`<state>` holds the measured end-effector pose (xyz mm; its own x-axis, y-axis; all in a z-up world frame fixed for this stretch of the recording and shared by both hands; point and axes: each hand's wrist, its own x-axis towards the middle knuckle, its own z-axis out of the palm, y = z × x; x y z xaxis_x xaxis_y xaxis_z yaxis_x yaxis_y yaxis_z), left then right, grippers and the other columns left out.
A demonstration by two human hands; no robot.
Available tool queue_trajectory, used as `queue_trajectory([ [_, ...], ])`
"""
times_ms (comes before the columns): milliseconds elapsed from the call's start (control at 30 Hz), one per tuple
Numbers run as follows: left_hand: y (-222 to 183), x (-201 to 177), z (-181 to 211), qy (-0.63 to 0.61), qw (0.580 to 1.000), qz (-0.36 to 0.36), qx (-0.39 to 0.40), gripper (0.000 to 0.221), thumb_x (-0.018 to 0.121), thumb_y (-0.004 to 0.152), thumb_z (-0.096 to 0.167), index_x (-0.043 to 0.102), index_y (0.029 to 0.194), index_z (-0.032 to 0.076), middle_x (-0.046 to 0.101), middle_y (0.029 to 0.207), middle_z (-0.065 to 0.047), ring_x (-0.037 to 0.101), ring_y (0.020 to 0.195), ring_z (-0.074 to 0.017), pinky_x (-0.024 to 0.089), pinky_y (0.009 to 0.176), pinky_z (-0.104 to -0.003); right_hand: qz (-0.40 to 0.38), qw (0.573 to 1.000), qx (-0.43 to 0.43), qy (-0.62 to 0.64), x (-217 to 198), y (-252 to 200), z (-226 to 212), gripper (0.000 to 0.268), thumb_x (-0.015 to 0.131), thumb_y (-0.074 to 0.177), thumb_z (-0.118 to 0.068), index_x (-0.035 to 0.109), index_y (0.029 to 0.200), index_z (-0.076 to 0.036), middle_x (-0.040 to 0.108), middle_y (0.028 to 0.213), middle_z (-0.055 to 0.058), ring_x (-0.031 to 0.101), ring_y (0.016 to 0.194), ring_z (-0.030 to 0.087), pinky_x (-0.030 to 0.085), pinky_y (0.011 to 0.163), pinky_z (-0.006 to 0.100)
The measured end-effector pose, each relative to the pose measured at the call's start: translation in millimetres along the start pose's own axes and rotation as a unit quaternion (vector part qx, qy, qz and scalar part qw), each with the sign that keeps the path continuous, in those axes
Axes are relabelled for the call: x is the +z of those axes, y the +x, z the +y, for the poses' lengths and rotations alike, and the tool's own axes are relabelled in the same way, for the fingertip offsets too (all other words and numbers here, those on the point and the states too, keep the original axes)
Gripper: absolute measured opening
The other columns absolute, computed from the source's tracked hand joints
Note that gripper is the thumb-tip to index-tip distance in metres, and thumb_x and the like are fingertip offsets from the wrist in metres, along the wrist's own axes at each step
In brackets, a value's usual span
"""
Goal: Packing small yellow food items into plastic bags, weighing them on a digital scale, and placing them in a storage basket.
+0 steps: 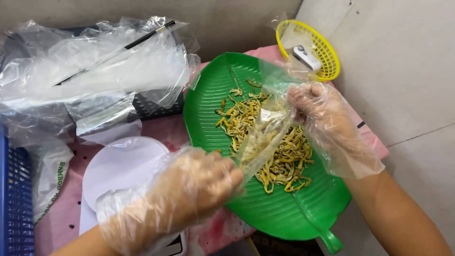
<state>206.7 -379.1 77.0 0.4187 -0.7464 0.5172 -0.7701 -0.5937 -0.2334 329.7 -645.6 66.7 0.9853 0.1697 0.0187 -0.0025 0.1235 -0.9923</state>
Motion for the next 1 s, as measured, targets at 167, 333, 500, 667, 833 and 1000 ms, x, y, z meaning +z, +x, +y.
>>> queue_trajectory([
  [167, 35, -27, -25, -0.308, 0.913, 0.073, -0.257, 0.040, 0.048, 0.100, 0.047, 0.063, 0.082, 0.014, 0.068, 0.070, 0.001, 0.062, 0.053, -0.0130, 0.046, 0.045, -0.033, 0.021, 0.984, -0.072, -0.163, 13, -16, -4, 0.032, 0.074, 0.092, -0.038, 0.061, 0.081, -0.011, 0.062, 0.070, 0.002, 0.056, 0.061, 0.010, 0.050, 0.057, 0.026],
  [333, 69, -16, -38, -0.513, 0.683, -0.026, -0.519, 0.047, 0.050, 0.090, 0.055, 0.063, 0.071, 0.014, 0.065, 0.068, -0.003, 0.061, 0.057, -0.0147, 0.050, 0.052, -0.028, -0.032, 0.956, -0.158, -0.245, 45, -41, -20, 0.018, 0.083, 0.081, -0.019, 0.070, 0.076, -0.008, 0.073, 0.070, 0.004, 0.068, 0.062, 0.011, 0.060, 0.059, 0.024],
  [500, 63, 45, -34, -0.676, 0.479, 0.164, -0.536, 0.018, 0.081, 0.083, 0.007, 0.063, 0.082, 0.005, 0.067, 0.065, -0.011, 0.064, 0.052, -0.0173, 0.052, 0.050, -0.030, -0.090, 0.899, -0.206, -0.375, 53, -55, -15, 0.032, 0.090, 0.073, -0.034, 0.065, 0.067, -0.015, 0.069, 0.070, -0.004, 0.061, 0.062, 0.009, 0.049, 0.063, 0.025],
  [667, 48, 33, -34, -0.584, 0.641, 0.144, -0.477, 0.008, 0.077, 0.088, 0.012, 0.070, 0.092, 0.011, 0.072, 0.084, 0.000, 0.063, 0.072, -0.0064, 0.054, 0.066, -0.022, -0.171, 0.979, 0.060, -0.094, 34, -49, 3, 0.029, 0.085, 0.071, -0.004, 0.066, 0.093, -0.006, 0.068, 0.085, 0.006, 0.064, 0.076, 0.015, 0.054, 0.067, 0.028],
  [833, 45, 26, -24, -0.543, 0.711, 0.148, -0.421, 0.010, 0.073, 0.091, 0.012, 0.067, 0.099, 0.011, 0.071, 0.093, -0.001, 0.068, 0.084, -0.0091, 0.059, 0.078, -0.022, -0.176, 0.981, 0.086, -0.016, 50, -50, -16, 0.062, 0.069, 0.082, -0.056, 0.069, 0.108, 0.000, 0.073, 0.098, 0.013, 0.070, 0.087, 0.023, 0.058, 0.075, 0.036],
  [1000, 47, 19, -21, -0.510, 0.743, 0.133, -0.413, 0.010, 0.070, 0.089, 0.015, 0.068, 0.098, 0.013, 0.073, 0.091, 0.001, 0.068, 0.080, -0.0077, 0.058, 0.072, -0.022, -0.112, 0.991, 0.043, -0.057, 48, -41, -9, 0.025, 0.075, 0.089, -0.025, 0.062, 0.084, -0.005, 0.063, 0.074, 0.009, 0.061, 0.067, 0.016, 0.049, 0.064, 0.028],
])
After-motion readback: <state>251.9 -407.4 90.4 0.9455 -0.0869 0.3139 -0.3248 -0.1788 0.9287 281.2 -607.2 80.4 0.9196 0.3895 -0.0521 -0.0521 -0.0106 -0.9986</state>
